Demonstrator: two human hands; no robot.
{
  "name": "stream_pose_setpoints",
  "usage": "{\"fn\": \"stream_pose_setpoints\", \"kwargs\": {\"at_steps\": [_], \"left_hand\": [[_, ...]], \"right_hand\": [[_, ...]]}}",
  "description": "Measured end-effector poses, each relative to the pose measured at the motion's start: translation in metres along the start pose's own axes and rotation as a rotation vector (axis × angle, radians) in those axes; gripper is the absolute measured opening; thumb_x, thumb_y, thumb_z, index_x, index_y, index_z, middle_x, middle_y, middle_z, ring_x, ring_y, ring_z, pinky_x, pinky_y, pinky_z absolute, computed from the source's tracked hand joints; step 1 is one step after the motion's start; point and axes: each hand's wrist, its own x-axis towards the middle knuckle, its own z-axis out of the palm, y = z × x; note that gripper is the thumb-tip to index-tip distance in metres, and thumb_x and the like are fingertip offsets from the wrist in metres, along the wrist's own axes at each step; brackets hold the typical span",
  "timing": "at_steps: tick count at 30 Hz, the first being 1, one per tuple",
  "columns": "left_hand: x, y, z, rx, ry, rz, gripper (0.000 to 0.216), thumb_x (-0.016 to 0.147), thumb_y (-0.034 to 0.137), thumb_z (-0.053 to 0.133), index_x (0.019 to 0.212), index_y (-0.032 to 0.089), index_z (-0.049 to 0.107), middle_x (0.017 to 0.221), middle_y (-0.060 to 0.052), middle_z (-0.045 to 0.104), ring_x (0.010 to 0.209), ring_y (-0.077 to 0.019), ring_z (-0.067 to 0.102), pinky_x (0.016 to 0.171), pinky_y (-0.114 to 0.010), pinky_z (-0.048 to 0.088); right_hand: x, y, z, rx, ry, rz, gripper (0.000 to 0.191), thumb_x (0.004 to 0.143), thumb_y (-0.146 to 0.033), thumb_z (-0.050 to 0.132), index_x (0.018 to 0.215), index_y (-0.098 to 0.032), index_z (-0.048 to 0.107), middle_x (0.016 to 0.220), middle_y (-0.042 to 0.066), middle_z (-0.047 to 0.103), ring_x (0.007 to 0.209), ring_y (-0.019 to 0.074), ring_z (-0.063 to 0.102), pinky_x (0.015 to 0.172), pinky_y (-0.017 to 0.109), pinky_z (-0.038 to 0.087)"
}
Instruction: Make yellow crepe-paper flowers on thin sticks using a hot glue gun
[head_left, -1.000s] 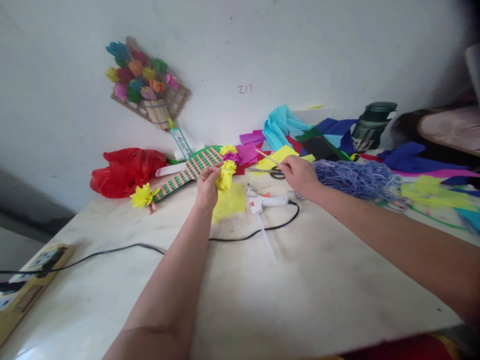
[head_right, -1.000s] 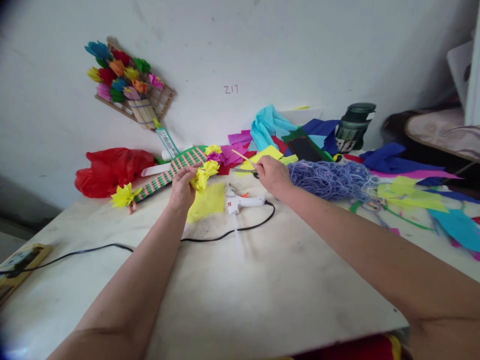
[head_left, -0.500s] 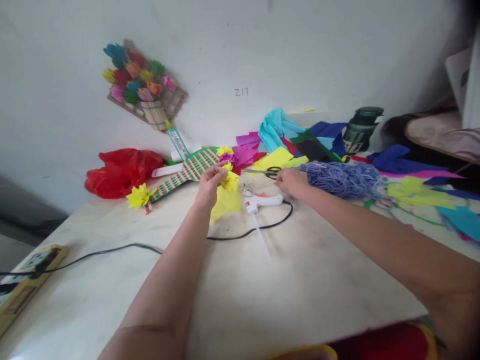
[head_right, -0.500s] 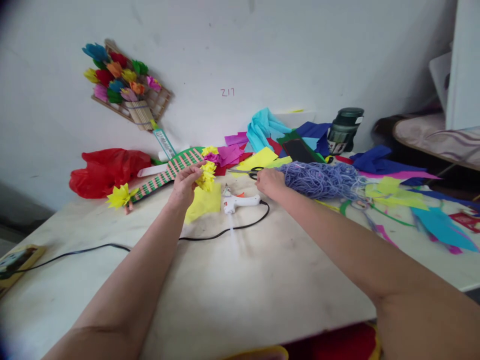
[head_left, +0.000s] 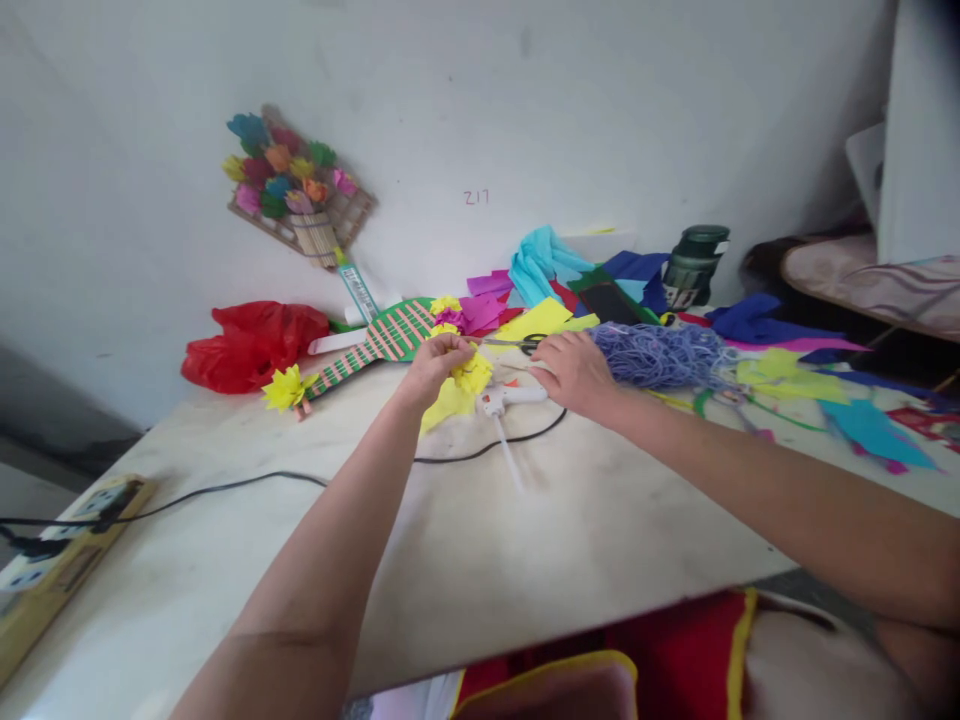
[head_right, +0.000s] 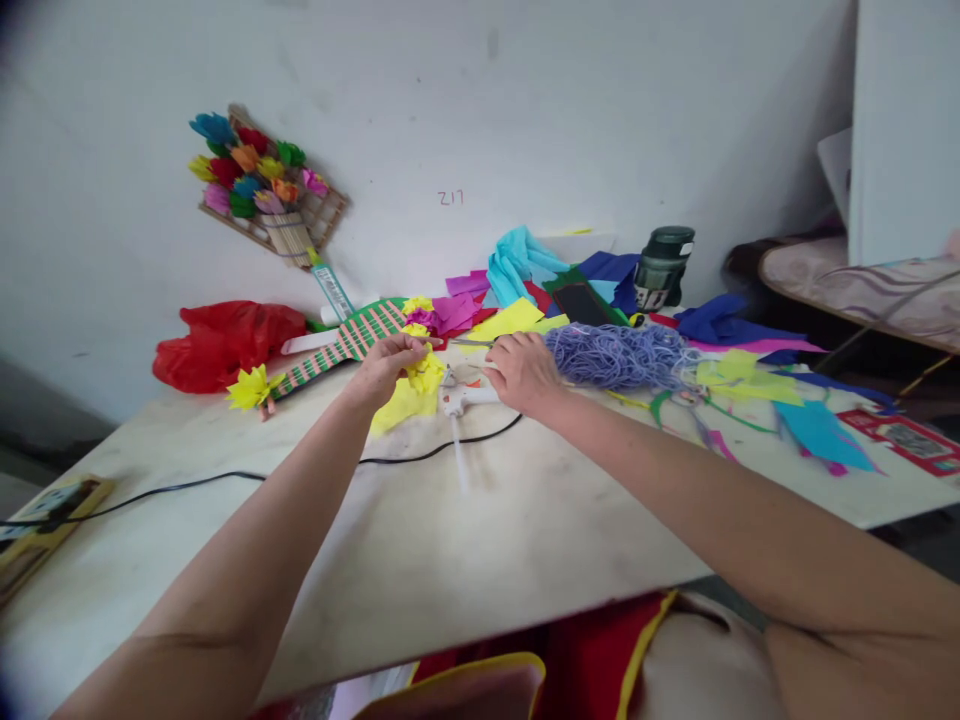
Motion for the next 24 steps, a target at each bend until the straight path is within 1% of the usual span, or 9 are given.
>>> {"fn": "stream_pose_setpoints", "kwargs": {"at_steps": [2,5,9,11,14,17,19,21,24], "left_hand": [[-0.007,0.004,0.004,-0.009,0.009,-0.005,0.019,0.057,0.031,0.075,0.058,0.018,0.061,0.083,-0.009,0.072,0.054,-0.0124,0.054,0.045,-0.023,0.036],[-0.020,0.006,0.008,-0.032,0.042,-0.035,0.019,0.056,0.029,0.076,0.060,0.017,0.061,0.078,-0.010,0.071,0.060,-0.0159,0.058,0.052,-0.026,0.040],[-0.038,0.003,0.014,-0.084,0.062,-0.066,0.023,0.054,0.030,0.076,0.062,0.016,0.059,0.076,-0.008,0.069,0.059,-0.0159,0.059,0.055,-0.028,0.043],[-0.045,0.000,0.018,-0.076,0.075,-0.074,0.023,0.054,0.030,0.074,0.063,0.016,0.057,0.068,-0.004,0.067,0.059,-0.0151,0.059,0.056,-0.027,0.043],[-0.052,-0.004,0.026,-0.027,0.087,-0.066,0.023,0.057,0.030,0.072,0.063,0.016,0.056,0.060,0.000,0.061,0.054,-0.0118,0.054,0.052,-0.024,0.040],[-0.057,-0.006,0.033,0.012,0.076,-0.049,0.022,0.059,0.031,0.069,0.066,0.016,0.056,0.060,0.001,0.059,0.053,-0.0098,0.051,0.051,-0.022,0.038],[-0.058,-0.005,0.037,0.050,0.059,-0.045,0.022,0.061,0.032,0.068,0.067,0.016,0.055,0.058,0.003,0.056,0.051,-0.0090,0.048,0.050,-0.021,0.036],[-0.059,-0.003,0.039,0.094,0.039,-0.037,0.021,0.061,0.032,0.068,0.067,0.016,0.055,0.057,0.003,0.054,0.051,-0.0087,0.047,0.049,-0.021,0.035],[-0.056,-0.001,0.040,0.145,0.037,-0.022,0.021,0.062,0.032,0.067,0.067,0.016,0.055,0.059,0.003,0.055,0.052,-0.0086,0.047,0.050,-0.022,0.035]], "right_hand": [[-0.011,-0.011,-0.001,0.036,0.054,-0.021,0.030,0.089,-0.034,0.044,0.094,-0.014,0.066,0.101,0.012,0.065,0.093,0.0233,0.050,0.083,0.036,0.032],[-0.033,-0.030,0.001,0.099,0.112,-0.036,0.032,0.092,-0.035,0.040,0.097,-0.015,0.065,0.104,0.011,0.065,0.093,0.0234,0.051,0.083,0.037,0.033],[-0.060,-0.049,0.001,0.216,0.213,0.021,0.028,0.092,-0.032,0.042,0.097,-0.015,0.064,0.102,0.010,0.066,0.093,0.0223,0.053,0.084,0.037,0.035],[-0.065,-0.055,-0.001,0.265,0.254,0.055,0.027,0.092,-0.032,0.042,0.095,-0.017,0.064,0.099,0.009,0.066,0.093,0.0223,0.054,0.083,0.038,0.036],[-0.061,-0.064,-0.011,0.357,0.299,0.102,0.025,0.091,-0.034,0.042,0.095,-0.020,0.063,0.101,0.009,0.066,0.096,0.0221,0.056,0.085,0.039,0.038],[-0.050,-0.075,-0.021,0.491,0.335,0.133,0.025,0.091,-0.035,0.043,0.097,-0.021,0.062,0.103,0.009,0.065,0.101,0.0217,0.056,0.089,0.039,0.040],[-0.044,-0.081,-0.024,0.593,0.350,0.182,0.025,0.090,-0.037,0.044,0.098,-0.022,0.062,0.105,0.009,0.065,0.104,0.0219,0.056,0.091,0.039,0.040],[-0.038,-0.083,-0.022,0.708,0.341,0.269,0.028,0.088,-0.040,0.045,0.101,-0.022,0.061,0.107,0.008,0.064,0.100,0.0216,0.057,0.092,0.039,0.041],[-0.026,-0.078,-0.015,0.871,0.263,0.470,0.035,0.084,-0.044,0.047,0.106,-0.020,0.060,0.111,0.010,0.063,0.096,0.0216,0.058,0.089,0.039,0.044]]}}
